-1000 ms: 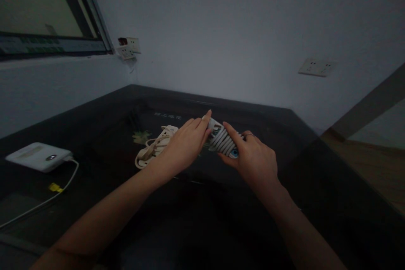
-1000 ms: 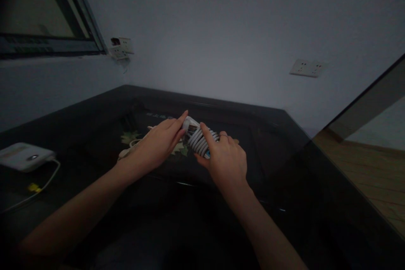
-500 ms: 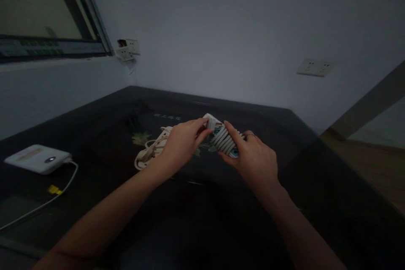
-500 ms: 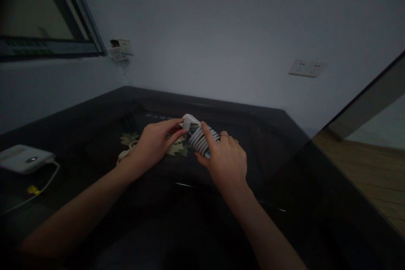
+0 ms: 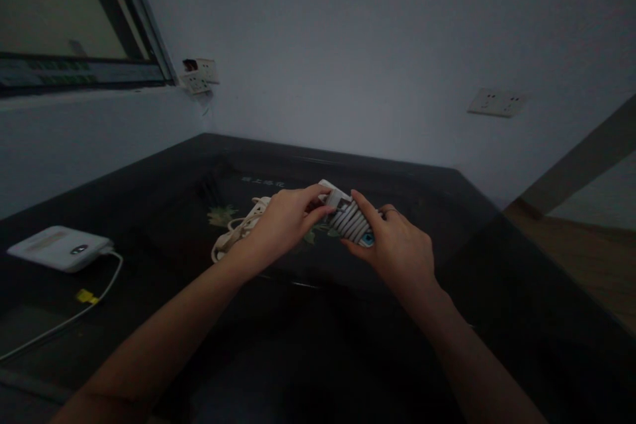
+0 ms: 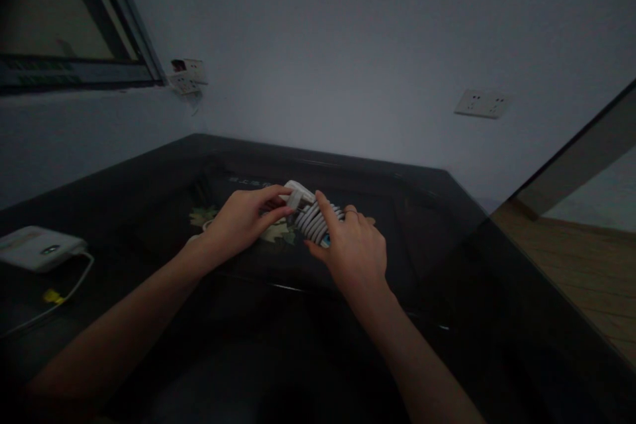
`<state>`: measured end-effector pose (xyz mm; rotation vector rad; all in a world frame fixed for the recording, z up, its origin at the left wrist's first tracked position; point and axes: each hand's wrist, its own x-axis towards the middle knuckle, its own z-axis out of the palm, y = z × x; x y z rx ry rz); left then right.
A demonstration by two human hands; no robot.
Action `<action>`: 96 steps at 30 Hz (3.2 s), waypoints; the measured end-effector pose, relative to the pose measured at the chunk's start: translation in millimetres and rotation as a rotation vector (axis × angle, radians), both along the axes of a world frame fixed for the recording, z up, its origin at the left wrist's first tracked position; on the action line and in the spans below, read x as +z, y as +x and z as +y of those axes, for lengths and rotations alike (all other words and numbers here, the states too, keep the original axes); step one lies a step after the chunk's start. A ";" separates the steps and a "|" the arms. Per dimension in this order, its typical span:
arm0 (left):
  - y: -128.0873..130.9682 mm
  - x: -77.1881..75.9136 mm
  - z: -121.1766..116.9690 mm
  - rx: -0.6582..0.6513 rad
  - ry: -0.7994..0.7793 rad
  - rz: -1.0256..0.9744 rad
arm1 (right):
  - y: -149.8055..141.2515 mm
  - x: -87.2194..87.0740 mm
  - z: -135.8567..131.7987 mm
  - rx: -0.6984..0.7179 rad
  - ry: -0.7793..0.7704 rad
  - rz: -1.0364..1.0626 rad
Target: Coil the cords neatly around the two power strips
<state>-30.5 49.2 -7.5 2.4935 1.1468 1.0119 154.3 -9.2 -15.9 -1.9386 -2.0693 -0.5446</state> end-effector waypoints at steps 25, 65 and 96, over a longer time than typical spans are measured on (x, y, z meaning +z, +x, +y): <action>11.9 1.8 -18.3 0.048 0.088 -0.029 | 9.3 0.4 5.7 0.032 0.066 0.108; 13.2 -0.1 -19.9 -0.186 0.355 -0.049 | 71.7 -29.4 20.7 0.145 -0.004 0.921; 13.3 -8.3 -12.6 -0.334 0.247 0.275 | 154.0 -93.5 -11.5 -0.702 -0.394 0.316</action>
